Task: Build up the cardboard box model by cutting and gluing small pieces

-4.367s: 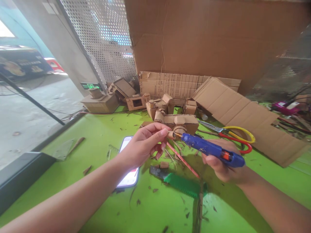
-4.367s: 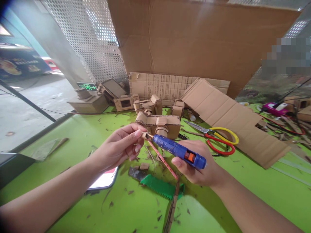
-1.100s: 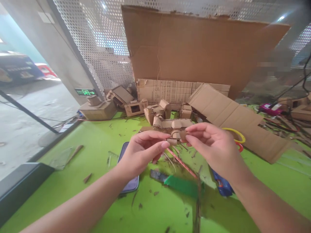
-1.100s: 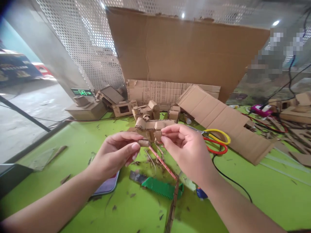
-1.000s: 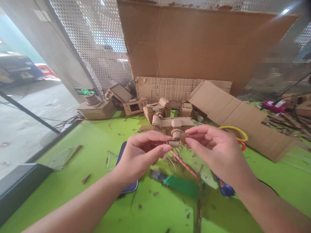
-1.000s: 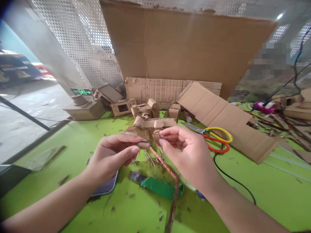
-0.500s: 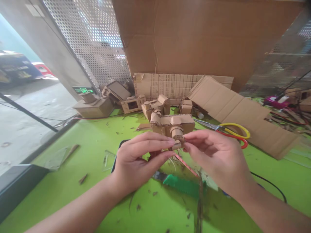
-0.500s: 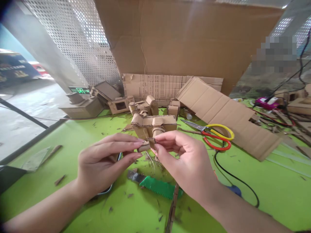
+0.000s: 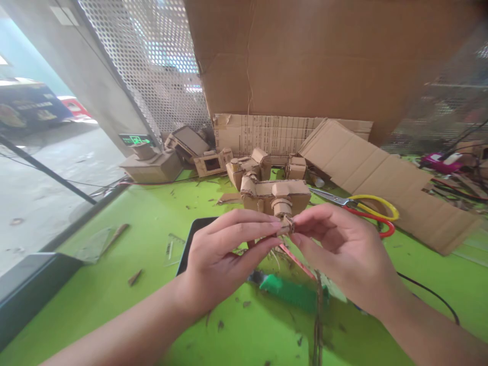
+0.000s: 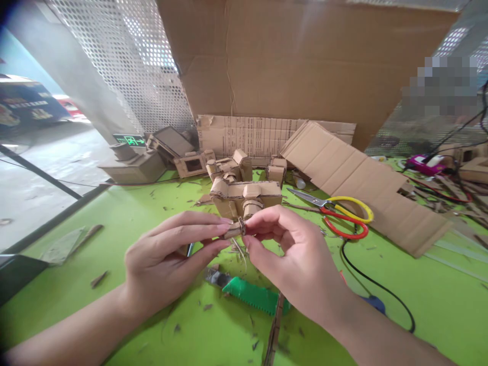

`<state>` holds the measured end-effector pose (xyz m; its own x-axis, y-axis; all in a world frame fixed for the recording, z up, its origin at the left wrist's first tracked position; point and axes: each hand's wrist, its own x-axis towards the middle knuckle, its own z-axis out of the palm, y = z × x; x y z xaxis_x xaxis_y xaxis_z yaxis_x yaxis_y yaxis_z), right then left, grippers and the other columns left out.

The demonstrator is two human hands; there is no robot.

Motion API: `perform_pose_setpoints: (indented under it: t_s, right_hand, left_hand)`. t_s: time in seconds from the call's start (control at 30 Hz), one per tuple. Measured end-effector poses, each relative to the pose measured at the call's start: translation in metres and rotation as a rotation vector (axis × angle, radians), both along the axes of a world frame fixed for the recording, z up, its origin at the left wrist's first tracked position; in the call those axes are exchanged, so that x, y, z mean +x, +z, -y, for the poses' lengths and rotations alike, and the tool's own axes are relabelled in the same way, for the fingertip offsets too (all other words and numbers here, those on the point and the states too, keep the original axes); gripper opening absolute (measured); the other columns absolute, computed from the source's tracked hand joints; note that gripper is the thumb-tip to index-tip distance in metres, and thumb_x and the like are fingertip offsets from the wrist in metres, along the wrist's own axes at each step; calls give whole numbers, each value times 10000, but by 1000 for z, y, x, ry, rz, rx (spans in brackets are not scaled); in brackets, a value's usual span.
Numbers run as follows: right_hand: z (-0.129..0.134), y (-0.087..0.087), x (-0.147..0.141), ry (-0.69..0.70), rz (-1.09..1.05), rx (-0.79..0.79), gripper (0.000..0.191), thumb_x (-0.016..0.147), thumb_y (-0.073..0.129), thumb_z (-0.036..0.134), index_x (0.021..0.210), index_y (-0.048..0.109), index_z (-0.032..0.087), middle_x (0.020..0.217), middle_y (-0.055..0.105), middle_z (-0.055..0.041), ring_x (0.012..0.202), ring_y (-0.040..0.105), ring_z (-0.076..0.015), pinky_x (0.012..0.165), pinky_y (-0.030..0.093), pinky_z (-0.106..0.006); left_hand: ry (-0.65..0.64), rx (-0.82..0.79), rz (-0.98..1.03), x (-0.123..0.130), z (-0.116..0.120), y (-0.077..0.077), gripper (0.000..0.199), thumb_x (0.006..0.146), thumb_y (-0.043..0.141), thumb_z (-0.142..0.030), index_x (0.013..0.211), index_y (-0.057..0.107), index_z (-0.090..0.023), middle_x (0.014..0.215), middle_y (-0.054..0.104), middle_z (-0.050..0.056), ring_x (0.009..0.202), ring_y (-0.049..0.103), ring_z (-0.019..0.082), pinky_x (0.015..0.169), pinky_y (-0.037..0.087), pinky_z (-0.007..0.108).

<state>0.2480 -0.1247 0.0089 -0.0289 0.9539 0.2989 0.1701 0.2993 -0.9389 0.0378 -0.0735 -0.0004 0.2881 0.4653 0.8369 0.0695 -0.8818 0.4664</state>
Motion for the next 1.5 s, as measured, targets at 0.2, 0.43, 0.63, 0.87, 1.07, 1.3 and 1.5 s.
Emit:
perform_pose_setpoints:
  t_s: [0.2,0.43,0.63,0.87,1.07,1.3,1.5]
  right_hand:
    - [-2,-2,2,24,13,6,171,891,809,228,1035,727,267,970,735,-23,904,723,-168,789,644,-240]
    - [0,0,1,22,52,-8,165,904,790,213,1033,706,270,995,741,-16,926,728,-172,830,633,-259]
    - [-3,-5,-1,7,59,23,183,936,765,272,1105,697,274,1036,756,-34,972,739,-183,848,634,-270]
    - [-1,-5,-1,-13,69,78,158,945,749,247,1095,703,272,1046,763,-44,971,749,-192,849,644,-281]
    - [6,-4,1,162,46,48,294,980,670,190,1246,652,316,1198,729,-59,1116,726,-222,944,638,-330]
    - [5,-5,1,157,67,119,447,897,760,113,1251,661,367,1203,730,1,1117,718,-168,1002,593,-248]
    - [5,-3,-1,103,72,155,416,846,790,95,1179,678,318,1101,745,-16,1031,740,-185,941,625,-277]
  left_hand:
    - [-15,18,-25,0,2,-2,438,806,820,-25,1169,777,-266,1063,816,34,944,790,192,841,679,293]
    - [-46,21,-16,2,1,-1,423,804,814,-5,1161,787,-230,1060,818,49,948,791,180,880,665,268]
    - [-83,-3,-24,2,2,0,454,797,838,-44,1207,776,-228,1077,815,79,957,789,201,855,671,289]
    - [-62,-151,-7,3,2,1,448,794,869,-158,1225,767,-224,1031,764,83,804,735,157,657,659,238]
    - [-73,-159,-51,2,3,-2,407,800,862,-175,1195,772,-220,1090,773,103,857,748,180,673,671,260]
    - [-105,-186,-14,1,5,-1,414,805,841,-130,1208,781,-206,1097,764,116,883,758,190,672,665,247]
    - [-201,-247,7,2,4,-4,523,764,884,-139,1263,765,-234,1142,748,124,900,744,200,646,667,253]
